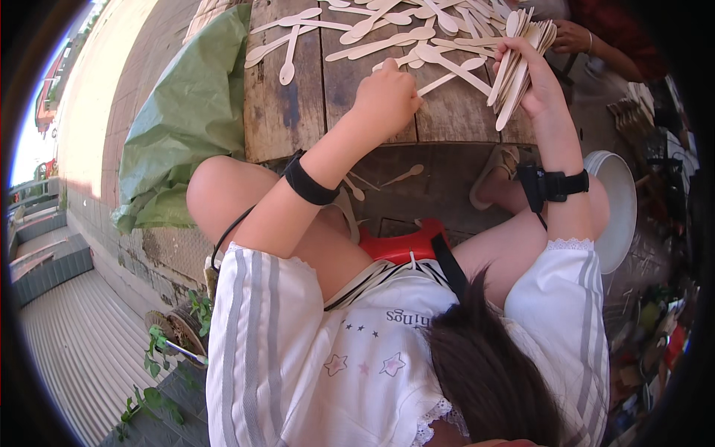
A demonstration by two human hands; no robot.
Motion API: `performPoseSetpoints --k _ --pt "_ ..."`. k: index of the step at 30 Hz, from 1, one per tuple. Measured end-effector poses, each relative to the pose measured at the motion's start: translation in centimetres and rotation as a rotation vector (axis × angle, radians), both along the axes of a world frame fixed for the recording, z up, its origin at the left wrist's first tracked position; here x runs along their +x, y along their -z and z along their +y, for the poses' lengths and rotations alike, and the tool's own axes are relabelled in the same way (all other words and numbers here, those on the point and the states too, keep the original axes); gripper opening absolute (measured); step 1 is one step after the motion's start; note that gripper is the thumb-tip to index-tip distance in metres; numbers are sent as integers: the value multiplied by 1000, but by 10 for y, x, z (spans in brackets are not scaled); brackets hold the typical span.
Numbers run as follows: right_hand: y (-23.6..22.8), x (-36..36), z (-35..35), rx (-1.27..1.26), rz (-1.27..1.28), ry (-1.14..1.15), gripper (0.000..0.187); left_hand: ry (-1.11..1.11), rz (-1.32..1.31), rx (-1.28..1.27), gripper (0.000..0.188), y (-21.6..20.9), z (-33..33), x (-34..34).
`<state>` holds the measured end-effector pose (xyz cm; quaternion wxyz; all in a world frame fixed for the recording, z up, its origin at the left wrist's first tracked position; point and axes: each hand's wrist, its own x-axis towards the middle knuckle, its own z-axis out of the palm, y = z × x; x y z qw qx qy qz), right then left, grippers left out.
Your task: Gathering and stacking small wooden disposable spoons from a pile on a table.
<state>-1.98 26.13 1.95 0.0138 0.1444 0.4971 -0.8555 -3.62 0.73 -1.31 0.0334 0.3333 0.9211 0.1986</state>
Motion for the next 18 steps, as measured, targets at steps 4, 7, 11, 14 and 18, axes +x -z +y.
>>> performPoseSetpoints --k 4,7,11,14,18 --pt "3 4 -8 140 -9 22 19 -40 88 27 15 2 -7 -2" --pt "3 5 -15 232 5 68 20 -40 240 27 16 3 -8 -6" --pt "0 4 -18 225 -13 46 20 -3 487 -1 20 1 -6 -7" --pt "0 1 -17 144 -14 17 23 5 555 -134 18 -1 -2 -11" --pt "3 -3 -16 90 -60 4 22 -59 452 -194 19 -1 1 -10"
